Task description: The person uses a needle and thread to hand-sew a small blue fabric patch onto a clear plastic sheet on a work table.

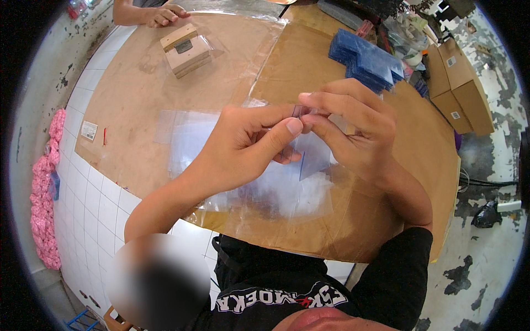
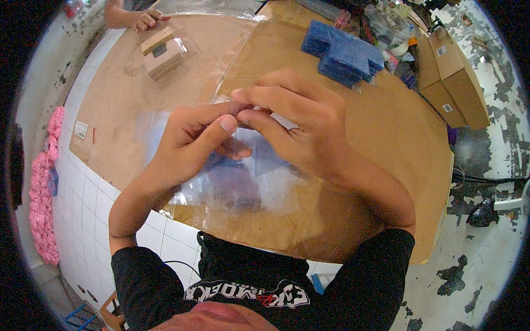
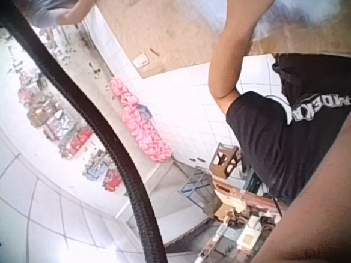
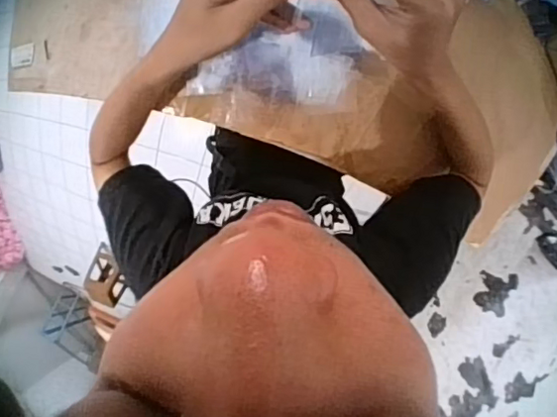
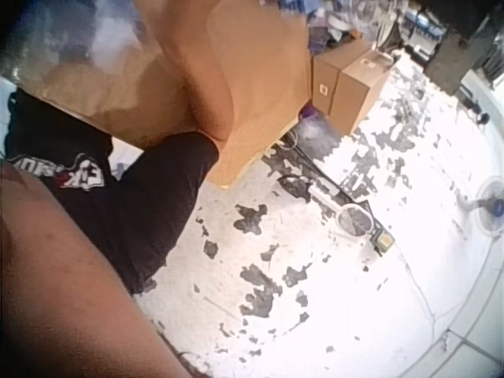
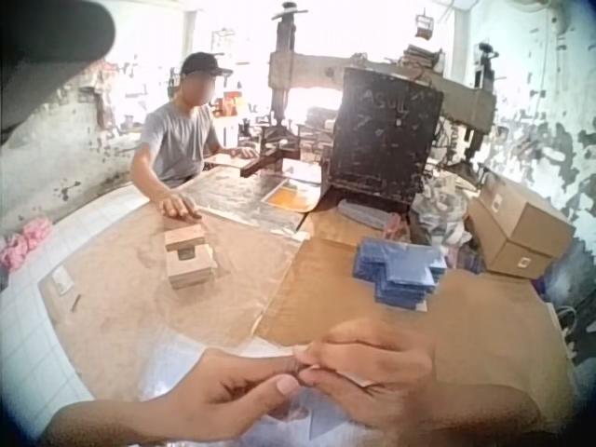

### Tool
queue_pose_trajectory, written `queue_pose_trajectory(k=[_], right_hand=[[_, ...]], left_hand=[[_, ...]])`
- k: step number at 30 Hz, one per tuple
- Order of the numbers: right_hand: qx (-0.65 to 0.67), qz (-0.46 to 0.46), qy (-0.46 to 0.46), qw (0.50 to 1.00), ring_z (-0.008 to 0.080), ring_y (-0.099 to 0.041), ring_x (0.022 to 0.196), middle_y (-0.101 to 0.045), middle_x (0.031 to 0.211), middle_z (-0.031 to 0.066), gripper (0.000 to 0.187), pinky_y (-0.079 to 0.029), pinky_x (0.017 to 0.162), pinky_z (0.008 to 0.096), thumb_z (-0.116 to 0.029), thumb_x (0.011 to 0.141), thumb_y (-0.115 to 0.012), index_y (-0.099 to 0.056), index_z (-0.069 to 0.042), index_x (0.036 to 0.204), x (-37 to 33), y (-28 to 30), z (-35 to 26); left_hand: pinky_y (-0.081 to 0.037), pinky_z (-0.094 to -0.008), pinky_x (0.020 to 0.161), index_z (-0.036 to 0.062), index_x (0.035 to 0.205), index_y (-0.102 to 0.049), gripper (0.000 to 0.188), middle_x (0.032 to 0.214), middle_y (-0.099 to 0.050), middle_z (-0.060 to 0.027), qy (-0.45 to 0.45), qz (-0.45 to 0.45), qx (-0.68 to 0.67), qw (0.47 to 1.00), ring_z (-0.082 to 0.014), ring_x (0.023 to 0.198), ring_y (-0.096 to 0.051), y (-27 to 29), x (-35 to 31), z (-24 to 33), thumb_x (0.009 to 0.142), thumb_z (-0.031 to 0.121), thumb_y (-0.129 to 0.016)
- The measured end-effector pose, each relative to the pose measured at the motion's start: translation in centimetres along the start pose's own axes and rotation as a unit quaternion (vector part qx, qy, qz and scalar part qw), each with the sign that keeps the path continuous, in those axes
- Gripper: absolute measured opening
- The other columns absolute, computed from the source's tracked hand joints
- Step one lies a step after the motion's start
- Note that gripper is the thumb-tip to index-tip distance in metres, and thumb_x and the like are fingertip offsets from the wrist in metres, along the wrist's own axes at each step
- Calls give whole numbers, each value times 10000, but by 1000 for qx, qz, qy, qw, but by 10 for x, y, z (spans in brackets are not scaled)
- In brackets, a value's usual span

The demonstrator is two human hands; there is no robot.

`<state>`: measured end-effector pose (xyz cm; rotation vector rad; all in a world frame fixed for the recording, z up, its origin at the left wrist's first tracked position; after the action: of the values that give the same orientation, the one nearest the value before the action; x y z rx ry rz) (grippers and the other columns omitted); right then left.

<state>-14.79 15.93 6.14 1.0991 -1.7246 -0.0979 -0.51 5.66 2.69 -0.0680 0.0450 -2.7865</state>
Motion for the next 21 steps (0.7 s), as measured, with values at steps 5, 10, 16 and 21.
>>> queue_pose_trajectory(k=[5,10,16,21], right_hand=[[-9,10,6,1000,179,-663,744,-671,881,79,293,-522,616,282,26,705,-798,-744,-69,977,-1,0,3],[4,20,15,1000,179,-662,739,-665,868,77,287,-517,613,278,34,702,-795,-746,-66,966,-1,-1,4],[2,13,35,999,186,-658,726,-654,859,79,219,-520,614,284,33,708,-788,-713,-45,899,1,-1,3],[-93,-32,54,994,248,-641,781,-622,887,106,173,-521,643,323,-8,770,-750,-643,-33,904,1,-1,1]], left_hand=[[-566,-224,676,-43,1142,-663,316,841,-664,-51,-15,6,-17,1000,-75,733,-637,-1,1,1,1020,217,-532],[-568,-226,685,-55,1138,-656,302,908,-687,-69,-20,7,-23,999,-71,767,-634,-3,1,3,1018,192,-531],[-569,-229,696,-58,1160,-647,308,937,-694,-74,-23,9,-42,999,-73,781,-635,-4,0,0,1020,187,-524],[-577,-241,712,-51,1207,-628,369,989,-693,-99,19,-4,-71,997,-114,791,-671,-2,2,-2,1022,251,-525]])
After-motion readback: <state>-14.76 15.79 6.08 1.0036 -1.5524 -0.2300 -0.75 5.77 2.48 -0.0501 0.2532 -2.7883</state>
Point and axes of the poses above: each hand's wrist, its own x-axis towards the middle knuckle, its own y-axis out of the back of the hand, z = x × y, the point moved 3 cm from there along x, towards the middle knuckle
